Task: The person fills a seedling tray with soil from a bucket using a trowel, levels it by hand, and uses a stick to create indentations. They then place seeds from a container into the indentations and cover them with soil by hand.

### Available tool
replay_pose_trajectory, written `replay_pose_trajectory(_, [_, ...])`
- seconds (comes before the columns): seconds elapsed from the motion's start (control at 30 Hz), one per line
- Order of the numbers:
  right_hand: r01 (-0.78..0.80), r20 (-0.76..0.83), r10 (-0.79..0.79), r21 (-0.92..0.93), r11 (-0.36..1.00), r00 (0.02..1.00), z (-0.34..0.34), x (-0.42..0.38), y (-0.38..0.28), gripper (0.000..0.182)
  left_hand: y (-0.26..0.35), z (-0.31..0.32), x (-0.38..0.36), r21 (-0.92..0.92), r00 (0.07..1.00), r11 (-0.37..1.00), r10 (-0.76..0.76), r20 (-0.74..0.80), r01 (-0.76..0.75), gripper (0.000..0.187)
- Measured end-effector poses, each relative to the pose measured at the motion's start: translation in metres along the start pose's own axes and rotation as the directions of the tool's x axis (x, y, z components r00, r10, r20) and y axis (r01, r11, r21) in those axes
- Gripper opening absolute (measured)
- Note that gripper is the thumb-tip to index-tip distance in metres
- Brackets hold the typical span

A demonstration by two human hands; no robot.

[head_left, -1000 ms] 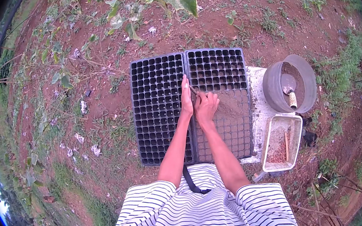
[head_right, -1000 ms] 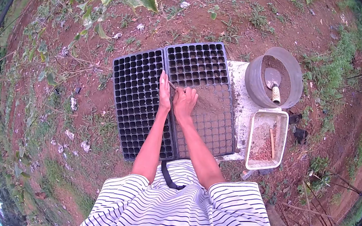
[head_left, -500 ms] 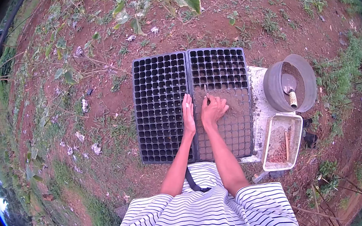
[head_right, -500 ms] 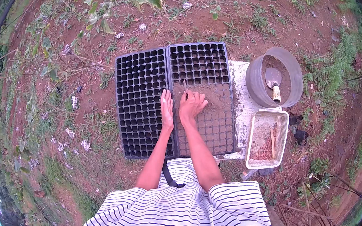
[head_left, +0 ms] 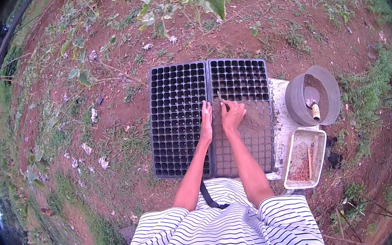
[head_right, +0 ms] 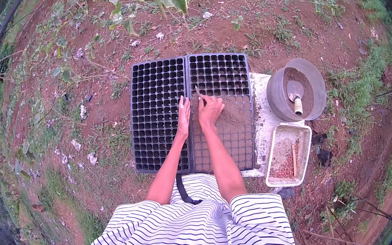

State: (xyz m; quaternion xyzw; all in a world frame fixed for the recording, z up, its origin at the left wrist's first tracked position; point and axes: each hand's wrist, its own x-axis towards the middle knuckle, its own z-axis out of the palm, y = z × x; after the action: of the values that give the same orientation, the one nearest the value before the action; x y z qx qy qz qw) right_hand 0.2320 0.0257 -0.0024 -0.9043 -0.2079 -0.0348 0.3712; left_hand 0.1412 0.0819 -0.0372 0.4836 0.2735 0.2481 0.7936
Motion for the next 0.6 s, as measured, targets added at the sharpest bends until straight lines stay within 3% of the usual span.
replay_pose_trajectory(0.1, [0.061,-0.031,-0.062,-0.044,0.997,0.998,-0.023,-0.012,0.001,0.009,0.0,-0.007,-0.017,0.026,1.0,1.0,0.002,-0.01,-0.001,0.065])
replay_pose_trajectory(0.13, [0.064,-0.032,-0.066,-0.047,0.997,0.997,-0.029,-0.02,0.005,0.009,0.005,-0.006,-0.026,0.139,1.0,0.99,0.01,-0.002,-0.01,0.065])
replay_pose_trajectory(0.2, [0.219,0.05,-0.216,-0.051,0.974,0.975,-0.038,-0.034,0.011,0.01,0.015,-0.003,-0.044,0.359,1.0,0.933,0.025,0.016,-0.029,0.065])
replay_pose_trajectory(0.37, [0.261,0.063,-0.255,-0.129,0.957,0.965,-0.021,-0.035,0.015,0.011,0.029,-0.003,-0.072,0.797,0.997,0.601,-0.002,0.077,-0.06,0.066])
replay_pose_trajectory(0.4, [0.259,0.044,-0.255,-0.128,0.957,0.966,-0.016,-0.029,0.013,0.01,0.027,-0.003,-0.073,0.798,0.997,0.6,-0.001,0.075,-0.059,0.066])
replay_pose_trajectory(0.5, [0.229,-0.001,-0.233,-0.167,0.959,0.973,-0.001,-0.011,0.008,0.01,0.02,-0.002,-0.075,0.924,0.992,0.367,-0.023,0.123,-0.106,0.07])
replay_pose_trajectory(0.6, [0.205,-0.019,-0.21,-0.156,0.966,0.978,0.009,0.007,0.003,0.009,0.019,-0.002,-0.073,0.927,0.993,0.363,-0.033,0.11,-0.09,0.07])
